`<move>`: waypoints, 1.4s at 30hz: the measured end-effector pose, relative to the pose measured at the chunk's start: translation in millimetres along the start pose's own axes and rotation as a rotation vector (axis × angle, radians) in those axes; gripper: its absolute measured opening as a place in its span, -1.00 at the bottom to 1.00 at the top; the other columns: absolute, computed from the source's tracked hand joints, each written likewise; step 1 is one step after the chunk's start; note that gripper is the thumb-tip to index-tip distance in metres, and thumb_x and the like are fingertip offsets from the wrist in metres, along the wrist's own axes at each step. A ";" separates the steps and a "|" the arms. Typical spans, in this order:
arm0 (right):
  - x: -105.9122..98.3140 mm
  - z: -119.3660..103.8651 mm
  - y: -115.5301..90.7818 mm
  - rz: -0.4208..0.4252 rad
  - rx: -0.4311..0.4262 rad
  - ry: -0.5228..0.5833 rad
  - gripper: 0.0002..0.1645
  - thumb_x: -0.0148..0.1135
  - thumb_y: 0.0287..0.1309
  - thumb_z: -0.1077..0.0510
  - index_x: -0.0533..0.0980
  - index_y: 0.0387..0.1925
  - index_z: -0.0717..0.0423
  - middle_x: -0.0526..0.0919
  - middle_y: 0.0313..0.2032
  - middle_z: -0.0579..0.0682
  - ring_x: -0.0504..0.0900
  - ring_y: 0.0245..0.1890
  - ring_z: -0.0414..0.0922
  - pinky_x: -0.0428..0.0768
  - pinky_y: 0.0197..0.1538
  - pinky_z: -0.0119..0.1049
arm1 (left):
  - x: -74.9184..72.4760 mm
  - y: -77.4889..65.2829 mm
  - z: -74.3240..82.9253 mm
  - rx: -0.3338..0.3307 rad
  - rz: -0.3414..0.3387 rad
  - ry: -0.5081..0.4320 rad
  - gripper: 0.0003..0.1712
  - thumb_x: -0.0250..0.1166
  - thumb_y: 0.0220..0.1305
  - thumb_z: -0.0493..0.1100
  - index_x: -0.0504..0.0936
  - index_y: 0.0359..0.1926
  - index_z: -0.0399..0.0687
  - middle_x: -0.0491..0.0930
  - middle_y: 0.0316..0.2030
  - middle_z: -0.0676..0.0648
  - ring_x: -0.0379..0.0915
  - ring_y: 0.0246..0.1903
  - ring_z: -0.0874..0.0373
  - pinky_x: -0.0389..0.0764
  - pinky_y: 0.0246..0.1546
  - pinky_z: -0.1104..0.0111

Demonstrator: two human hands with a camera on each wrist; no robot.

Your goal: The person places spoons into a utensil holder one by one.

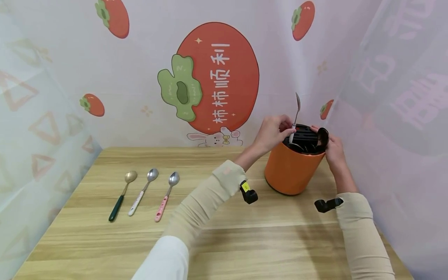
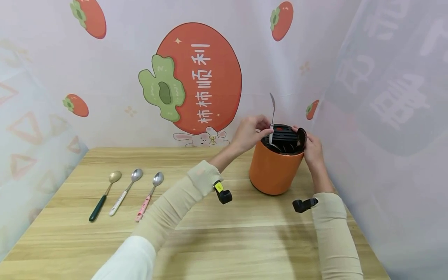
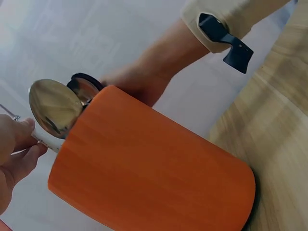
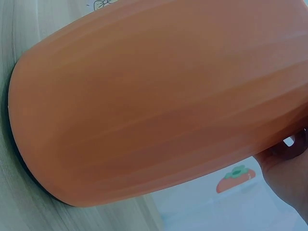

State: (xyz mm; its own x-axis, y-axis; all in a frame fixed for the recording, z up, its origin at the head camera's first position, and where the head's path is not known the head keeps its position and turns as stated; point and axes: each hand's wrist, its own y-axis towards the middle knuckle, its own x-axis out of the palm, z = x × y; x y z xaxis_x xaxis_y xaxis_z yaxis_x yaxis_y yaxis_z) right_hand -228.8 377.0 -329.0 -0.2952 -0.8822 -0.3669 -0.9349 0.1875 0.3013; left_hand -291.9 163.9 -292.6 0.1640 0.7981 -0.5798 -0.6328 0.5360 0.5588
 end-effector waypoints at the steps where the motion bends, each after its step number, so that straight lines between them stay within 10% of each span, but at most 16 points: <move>1: -0.2 3.6 2.3 0.002 -0.005 -0.004 -0.38 -0.20 0.39 -0.13 0.36 0.21 0.23 0.40 0.26 -0.12 0.24 0.31 -0.24 0.15 0.36 -0.30 | 1.0 -1.1 -1.6 -0.003 -0.008 0.004 -0.81 0.32 0.15 -0.12 0.60 -0.26 -0.11 0.67 -0.34 0.01 0.57 -0.39 0.34 0.48 -0.33 0.66; 14: 2.3 -1.7 -0.6 -0.004 -0.081 0.056 -0.43 -0.18 0.42 0.00 0.33 0.18 0.40 0.40 0.25 -0.01 0.32 0.24 -0.27 0.26 0.08 -0.73 | 5.2 -24.4 -16.2 -0.070 0.030 0.191 -0.86 0.33 0.14 -0.11 0.66 -0.27 -0.01 0.67 -0.34 0.09 0.55 -0.31 0.32 0.48 -0.25 0.57; 26: 0.7 9.1 4.4 0.017 -0.097 0.067 -0.50 -0.14 0.40 0.05 0.38 0.15 0.35 0.47 0.20 -0.15 0.35 0.19 -0.34 0.25 0.09 -0.71 | -26.9 -72.6 -47.4 -0.202 0.048 0.206 -0.82 0.33 0.15 -0.14 0.65 -0.23 -0.11 0.65 -0.35 0.00 0.55 -0.35 0.24 0.55 -0.28 0.47; 42: -0.8 18.1 8.3 0.012 -0.109 0.083 -0.56 -0.16 0.38 0.18 0.38 0.16 0.35 0.50 0.14 -0.25 0.35 0.17 -0.38 0.24 0.12 -0.70 | -64.5 -128.1 -51.8 -0.287 0.039 0.178 -0.76 0.37 0.11 -0.13 0.64 -0.21 -0.14 0.64 -0.35 0.00 0.56 -0.36 0.24 0.59 -0.29 0.47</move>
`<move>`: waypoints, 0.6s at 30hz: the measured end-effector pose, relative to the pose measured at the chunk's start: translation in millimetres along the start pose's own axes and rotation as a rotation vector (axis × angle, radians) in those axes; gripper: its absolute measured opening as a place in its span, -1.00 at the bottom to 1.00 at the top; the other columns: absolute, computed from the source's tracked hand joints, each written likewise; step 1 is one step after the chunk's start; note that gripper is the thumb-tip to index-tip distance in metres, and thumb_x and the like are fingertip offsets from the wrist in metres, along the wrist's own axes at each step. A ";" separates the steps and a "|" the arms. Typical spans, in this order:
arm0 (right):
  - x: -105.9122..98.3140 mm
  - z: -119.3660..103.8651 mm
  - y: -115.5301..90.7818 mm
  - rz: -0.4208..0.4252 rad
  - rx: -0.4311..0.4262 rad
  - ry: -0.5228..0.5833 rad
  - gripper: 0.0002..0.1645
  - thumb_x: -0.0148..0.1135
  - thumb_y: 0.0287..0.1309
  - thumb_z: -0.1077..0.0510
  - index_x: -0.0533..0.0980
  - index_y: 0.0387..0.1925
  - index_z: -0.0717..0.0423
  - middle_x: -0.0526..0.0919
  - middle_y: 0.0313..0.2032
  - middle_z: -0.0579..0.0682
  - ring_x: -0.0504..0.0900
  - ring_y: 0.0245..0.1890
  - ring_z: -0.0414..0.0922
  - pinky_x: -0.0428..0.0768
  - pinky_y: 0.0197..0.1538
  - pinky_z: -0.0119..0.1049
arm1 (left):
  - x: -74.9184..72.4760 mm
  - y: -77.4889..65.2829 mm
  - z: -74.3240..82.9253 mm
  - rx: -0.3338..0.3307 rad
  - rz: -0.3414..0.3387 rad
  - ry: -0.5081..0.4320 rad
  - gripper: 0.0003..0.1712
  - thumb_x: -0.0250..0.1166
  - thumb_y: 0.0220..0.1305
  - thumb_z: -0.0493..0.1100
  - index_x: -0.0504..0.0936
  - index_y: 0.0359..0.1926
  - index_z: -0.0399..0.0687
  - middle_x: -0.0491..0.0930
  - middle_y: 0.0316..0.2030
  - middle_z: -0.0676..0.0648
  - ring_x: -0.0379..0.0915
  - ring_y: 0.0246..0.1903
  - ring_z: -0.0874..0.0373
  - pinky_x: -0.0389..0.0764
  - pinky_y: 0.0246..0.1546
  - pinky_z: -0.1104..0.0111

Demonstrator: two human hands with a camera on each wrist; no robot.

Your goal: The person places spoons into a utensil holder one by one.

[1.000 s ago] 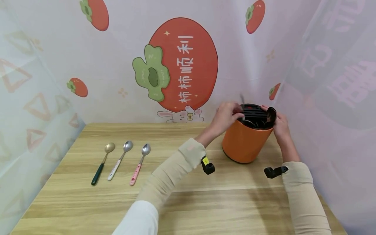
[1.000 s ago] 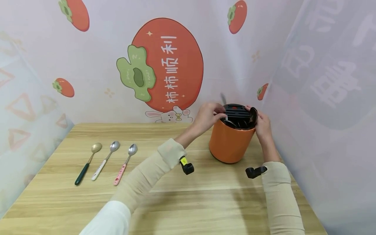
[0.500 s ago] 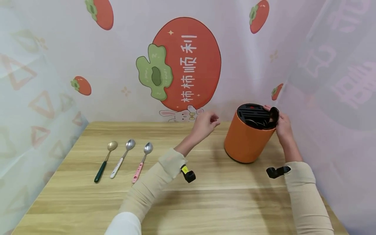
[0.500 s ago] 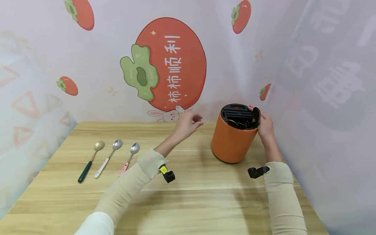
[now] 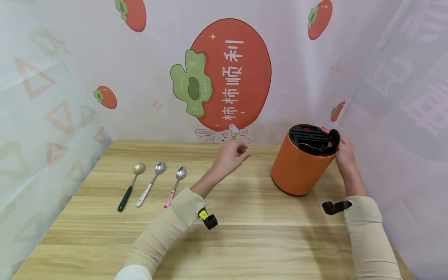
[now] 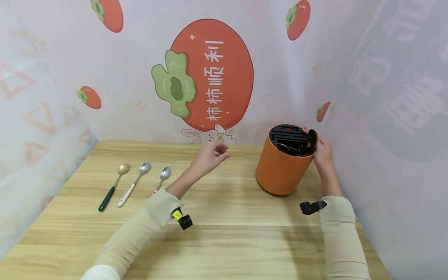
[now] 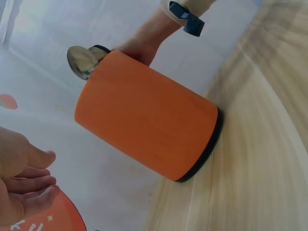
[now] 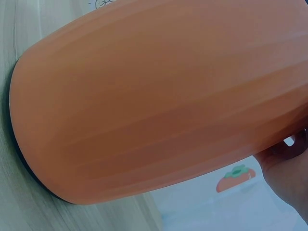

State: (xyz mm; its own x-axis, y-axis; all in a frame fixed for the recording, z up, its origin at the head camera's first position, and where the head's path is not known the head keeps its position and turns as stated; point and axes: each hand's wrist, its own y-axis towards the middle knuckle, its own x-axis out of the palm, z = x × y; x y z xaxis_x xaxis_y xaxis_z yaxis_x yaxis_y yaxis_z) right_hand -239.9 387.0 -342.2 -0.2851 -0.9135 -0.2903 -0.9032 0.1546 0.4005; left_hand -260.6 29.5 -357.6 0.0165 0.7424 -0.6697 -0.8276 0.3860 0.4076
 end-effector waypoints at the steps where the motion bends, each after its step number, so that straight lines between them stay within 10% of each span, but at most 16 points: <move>1: 0.0 -0.6 -0.3 -0.004 0.006 -0.002 -0.54 -0.16 0.40 0.14 0.37 0.17 0.34 0.49 0.15 -0.25 0.35 0.18 -0.38 0.24 0.12 -0.70 | -2.2 -3.2 -1.0 -0.013 -0.002 -0.003 -0.76 0.37 0.11 -0.13 0.64 -0.20 -0.14 0.63 -0.34 0.00 0.55 -0.35 0.24 0.59 -0.29 0.47; 18: -1.2 -2.0 0.7 -0.024 0.065 -0.077 -0.51 -0.18 0.41 0.08 0.35 0.21 0.28 0.43 0.21 -0.29 0.28 0.25 -0.36 0.23 0.09 -0.76 | -31.8 -51.8 -28.1 -0.123 0.028 0.058 -0.75 0.34 0.14 -0.13 0.61 -0.17 -0.14 0.62 -0.34 -0.01 0.56 -0.35 0.22 0.62 -0.30 0.40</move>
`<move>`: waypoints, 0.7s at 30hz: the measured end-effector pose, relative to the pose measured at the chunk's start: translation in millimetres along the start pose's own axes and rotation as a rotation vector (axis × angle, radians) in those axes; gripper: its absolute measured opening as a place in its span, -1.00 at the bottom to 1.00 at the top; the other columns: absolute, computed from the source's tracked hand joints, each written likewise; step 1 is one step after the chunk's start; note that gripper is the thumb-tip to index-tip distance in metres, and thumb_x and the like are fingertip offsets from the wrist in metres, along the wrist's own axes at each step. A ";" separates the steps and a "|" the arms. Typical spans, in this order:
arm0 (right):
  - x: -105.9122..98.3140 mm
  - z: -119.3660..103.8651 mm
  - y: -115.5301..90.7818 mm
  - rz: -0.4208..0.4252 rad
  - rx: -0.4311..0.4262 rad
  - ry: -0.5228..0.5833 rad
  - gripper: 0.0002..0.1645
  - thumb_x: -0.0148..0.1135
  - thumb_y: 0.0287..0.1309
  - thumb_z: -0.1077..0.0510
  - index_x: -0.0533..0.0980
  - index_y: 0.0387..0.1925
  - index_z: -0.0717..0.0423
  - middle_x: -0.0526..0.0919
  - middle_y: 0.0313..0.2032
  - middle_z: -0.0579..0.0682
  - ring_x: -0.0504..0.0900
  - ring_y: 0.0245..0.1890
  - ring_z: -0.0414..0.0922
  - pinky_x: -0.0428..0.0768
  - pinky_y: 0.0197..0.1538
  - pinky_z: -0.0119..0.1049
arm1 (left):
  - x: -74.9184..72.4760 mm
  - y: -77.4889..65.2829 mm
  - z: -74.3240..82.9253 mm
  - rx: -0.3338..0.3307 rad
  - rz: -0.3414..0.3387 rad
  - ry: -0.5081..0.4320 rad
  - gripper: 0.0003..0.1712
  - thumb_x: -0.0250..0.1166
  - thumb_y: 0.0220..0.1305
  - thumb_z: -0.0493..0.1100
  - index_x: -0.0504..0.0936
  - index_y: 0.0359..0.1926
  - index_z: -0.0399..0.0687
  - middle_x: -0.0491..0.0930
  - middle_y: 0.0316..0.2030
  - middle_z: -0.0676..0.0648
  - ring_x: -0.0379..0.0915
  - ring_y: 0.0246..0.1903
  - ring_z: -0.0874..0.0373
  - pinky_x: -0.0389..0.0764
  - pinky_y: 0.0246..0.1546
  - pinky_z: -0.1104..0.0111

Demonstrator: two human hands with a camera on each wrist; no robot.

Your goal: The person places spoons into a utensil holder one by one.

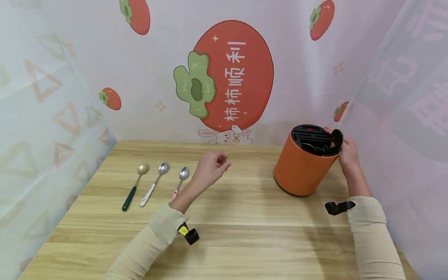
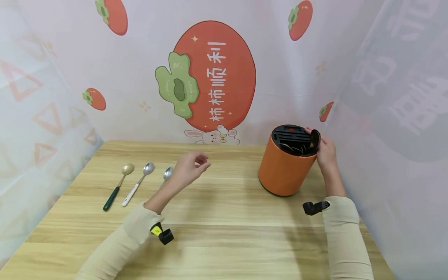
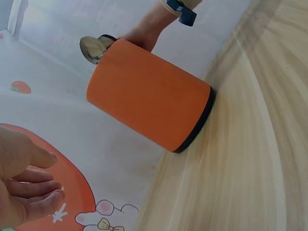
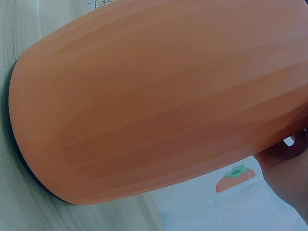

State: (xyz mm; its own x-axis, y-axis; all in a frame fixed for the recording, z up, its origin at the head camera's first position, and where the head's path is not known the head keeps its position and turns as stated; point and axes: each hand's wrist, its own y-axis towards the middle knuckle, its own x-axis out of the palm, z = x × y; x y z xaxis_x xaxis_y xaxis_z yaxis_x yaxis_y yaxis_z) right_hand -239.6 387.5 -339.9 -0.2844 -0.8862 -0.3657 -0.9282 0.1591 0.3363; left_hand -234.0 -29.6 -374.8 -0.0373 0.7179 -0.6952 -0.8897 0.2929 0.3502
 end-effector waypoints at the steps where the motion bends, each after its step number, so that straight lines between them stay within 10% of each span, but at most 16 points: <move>1: 0.0 0.2 -0.1 -0.001 0.001 0.002 -0.53 -0.17 0.40 0.13 0.34 0.21 0.29 0.43 0.21 -0.29 0.27 0.25 -0.36 0.23 0.09 -0.76 | -1.1 -2.3 -2.8 -0.004 0.005 0.005 -0.74 0.34 0.14 -0.13 0.61 -0.17 -0.15 0.63 -0.34 -0.01 0.56 -0.35 0.21 0.62 -0.30 0.40; 21: 1.5 -5.8 -4.3 0.010 -0.033 0.042 -0.42 -0.18 0.40 -0.05 0.36 0.18 0.34 0.48 0.15 -0.31 0.35 0.17 -0.39 0.25 0.08 -0.73 | -39.8 -49.9 -57.6 -0.094 0.041 0.070 -0.79 0.25 0.18 -0.22 0.61 -0.20 -0.25 0.65 -0.35 -0.10 0.61 -0.33 0.09 0.63 -0.30 0.29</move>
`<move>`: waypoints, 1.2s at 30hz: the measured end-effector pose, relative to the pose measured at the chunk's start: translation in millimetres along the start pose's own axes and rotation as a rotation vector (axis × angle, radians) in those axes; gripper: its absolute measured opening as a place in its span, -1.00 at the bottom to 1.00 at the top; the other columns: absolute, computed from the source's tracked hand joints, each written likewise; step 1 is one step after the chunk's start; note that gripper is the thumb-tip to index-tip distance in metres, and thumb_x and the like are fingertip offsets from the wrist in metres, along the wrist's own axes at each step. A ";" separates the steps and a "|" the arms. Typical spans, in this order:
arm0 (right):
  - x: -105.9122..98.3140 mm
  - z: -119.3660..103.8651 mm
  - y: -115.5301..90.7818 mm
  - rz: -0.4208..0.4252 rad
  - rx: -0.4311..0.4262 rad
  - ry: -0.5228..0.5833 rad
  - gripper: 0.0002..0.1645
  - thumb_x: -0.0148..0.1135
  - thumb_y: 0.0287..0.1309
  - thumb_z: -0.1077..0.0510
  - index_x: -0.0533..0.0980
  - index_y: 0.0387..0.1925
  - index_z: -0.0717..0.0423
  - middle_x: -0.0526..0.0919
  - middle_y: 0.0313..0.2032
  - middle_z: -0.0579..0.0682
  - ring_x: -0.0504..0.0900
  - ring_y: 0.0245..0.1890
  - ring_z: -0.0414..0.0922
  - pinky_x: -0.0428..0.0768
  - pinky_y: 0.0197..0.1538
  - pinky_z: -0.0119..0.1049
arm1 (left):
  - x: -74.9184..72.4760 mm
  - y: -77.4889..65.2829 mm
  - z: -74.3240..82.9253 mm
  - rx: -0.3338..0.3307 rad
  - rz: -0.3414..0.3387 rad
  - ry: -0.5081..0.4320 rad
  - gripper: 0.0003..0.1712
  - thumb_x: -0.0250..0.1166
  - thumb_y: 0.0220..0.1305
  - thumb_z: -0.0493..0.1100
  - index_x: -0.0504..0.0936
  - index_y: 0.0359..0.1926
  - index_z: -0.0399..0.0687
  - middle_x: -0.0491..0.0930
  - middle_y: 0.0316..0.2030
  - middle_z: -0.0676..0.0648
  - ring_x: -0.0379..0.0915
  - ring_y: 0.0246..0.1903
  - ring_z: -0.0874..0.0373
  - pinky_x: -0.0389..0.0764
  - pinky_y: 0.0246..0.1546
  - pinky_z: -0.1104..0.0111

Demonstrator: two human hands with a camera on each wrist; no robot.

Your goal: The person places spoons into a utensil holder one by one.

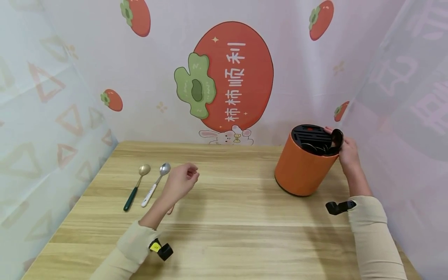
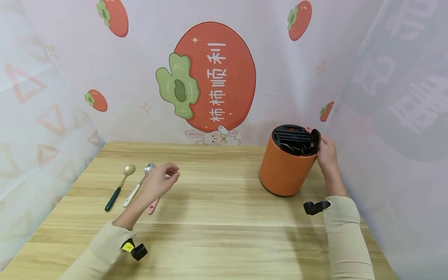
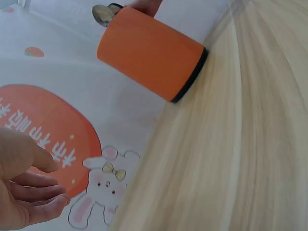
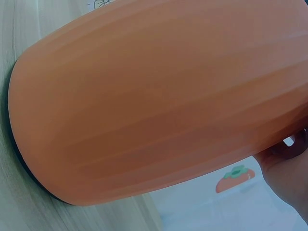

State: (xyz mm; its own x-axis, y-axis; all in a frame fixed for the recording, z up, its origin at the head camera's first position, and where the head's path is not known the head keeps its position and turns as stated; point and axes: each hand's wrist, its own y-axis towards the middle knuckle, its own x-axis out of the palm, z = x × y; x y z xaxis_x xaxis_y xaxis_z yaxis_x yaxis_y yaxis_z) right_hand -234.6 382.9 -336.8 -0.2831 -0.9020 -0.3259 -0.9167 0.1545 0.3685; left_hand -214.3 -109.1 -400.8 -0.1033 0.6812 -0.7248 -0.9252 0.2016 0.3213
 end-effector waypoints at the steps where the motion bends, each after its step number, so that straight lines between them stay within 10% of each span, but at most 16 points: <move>1: 0.2 -2.5 -1.2 0.003 -0.004 0.004 -0.40 -0.17 0.40 -0.05 0.36 0.17 0.36 0.48 0.14 -0.31 0.36 0.15 -0.39 0.26 0.07 -0.73 | -1.2 -2.4 -4.9 -0.004 -0.003 0.006 -0.79 0.24 0.17 -0.23 0.60 -0.19 -0.27 0.65 -0.34 -0.12 0.61 -0.33 0.07 0.63 -0.30 0.28; 18: -3.9 6.1 3.6 -0.018 0.025 -0.035 -0.38 -0.23 0.40 -0.11 0.34 0.22 0.27 0.38 0.26 -0.21 0.25 0.30 -0.25 0.24 0.09 -0.75 | -4.1 -27.7 -58.0 -0.127 -0.146 0.241 -0.60 0.24 0.17 -0.22 0.49 -0.09 -0.50 0.61 -0.37 -0.30 0.58 -0.49 0.00 0.61 -0.41 0.21; 36: 1.8 -8.0 -5.4 -0.004 -0.016 0.170 -0.42 -0.09 0.38 0.02 0.32 0.16 0.47 0.48 0.18 -0.17 0.34 0.21 -0.29 0.30 0.07 -0.69 | 11.2 -25.3 -74.3 -0.193 -0.293 0.279 -0.57 0.10 0.23 -0.29 0.40 -0.80 -0.11 0.31 -1.01 0.05 0.25 -1.02 0.25 0.26 -0.93 0.45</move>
State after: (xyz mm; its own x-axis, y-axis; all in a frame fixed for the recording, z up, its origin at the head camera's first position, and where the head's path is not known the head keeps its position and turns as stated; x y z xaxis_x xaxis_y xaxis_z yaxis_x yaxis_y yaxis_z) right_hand -228.0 377.2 -332.4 -0.2268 -0.9579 -0.1762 -0.9128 0.1460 0.3813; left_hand -219.1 -158.9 -462.3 0.1035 0.3940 -0.9133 -0.9786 0.2047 -0.0225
